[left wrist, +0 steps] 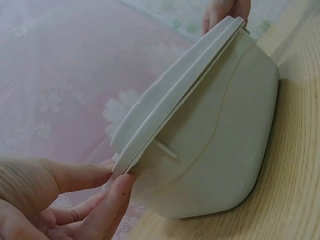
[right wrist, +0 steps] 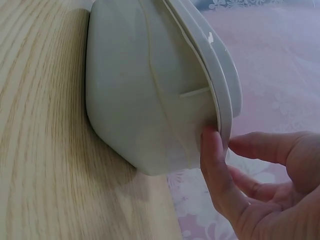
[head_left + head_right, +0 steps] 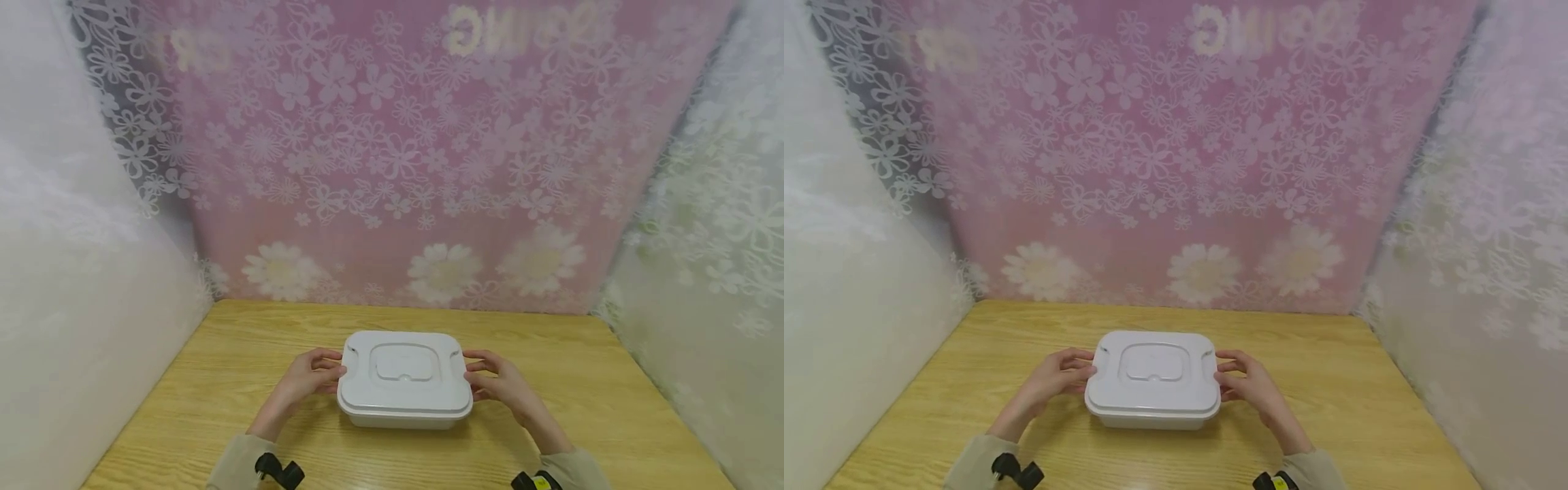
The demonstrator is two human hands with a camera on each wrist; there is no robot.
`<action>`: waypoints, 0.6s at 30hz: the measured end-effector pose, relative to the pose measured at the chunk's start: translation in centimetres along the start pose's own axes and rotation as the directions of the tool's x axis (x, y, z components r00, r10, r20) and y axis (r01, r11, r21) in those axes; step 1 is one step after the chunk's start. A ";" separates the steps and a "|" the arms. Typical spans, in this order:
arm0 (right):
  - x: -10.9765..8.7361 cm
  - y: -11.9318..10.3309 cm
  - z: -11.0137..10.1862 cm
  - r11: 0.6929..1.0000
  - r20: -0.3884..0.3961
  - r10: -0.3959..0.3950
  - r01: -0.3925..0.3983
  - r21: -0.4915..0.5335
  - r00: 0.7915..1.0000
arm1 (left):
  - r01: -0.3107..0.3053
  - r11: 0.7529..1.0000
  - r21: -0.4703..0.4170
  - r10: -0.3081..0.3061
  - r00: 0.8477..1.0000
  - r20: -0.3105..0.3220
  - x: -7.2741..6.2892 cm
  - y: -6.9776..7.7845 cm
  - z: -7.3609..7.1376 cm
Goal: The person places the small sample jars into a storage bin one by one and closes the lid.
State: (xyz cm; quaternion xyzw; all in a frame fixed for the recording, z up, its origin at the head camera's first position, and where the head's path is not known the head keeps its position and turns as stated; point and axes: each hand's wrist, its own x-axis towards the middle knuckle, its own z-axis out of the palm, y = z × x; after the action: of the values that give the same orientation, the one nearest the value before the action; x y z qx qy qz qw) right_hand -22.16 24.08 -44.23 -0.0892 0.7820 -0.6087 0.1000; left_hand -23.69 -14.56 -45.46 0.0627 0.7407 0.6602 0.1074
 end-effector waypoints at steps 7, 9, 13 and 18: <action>0.0 -0.1 0.1 0.999 0.031 -0.021 0.022 -0.042 0.999 | 0.027 0.998 -0.056 -0.024 0.998 0.051 0.2 -0.6 -0.6; 0.0 -0.1 0.2 0.998 0.041 -0.023 0.025 -0.055 0.999 | 0.046 0.996 -0.078 -0.041 0.997 0.066 0.2 -0.7 -0.7; -0.1 -0.2 0.1 0.997 0.056 -0.035 0.038 -0.063 0.998 | 0.081 0.991 -0.104 -0.073 0.994 0.082 0.3 -0.9 -0.9; -0.1 -0.4 0.0 0.996 0.059 -0.047 0.052 -0.079 0.997 | 0.078 0.993 -0.090 -0.072 0.995 0.067 0.3 -0.8 -0.7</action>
State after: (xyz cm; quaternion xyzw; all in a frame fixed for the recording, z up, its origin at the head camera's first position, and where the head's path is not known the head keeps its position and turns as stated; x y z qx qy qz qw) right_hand -22.09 23.99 -43.85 -0.1301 0.8003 -0.5762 0.1035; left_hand -24.15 -15.29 -46.23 0.0506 0.7074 0.6870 0.1585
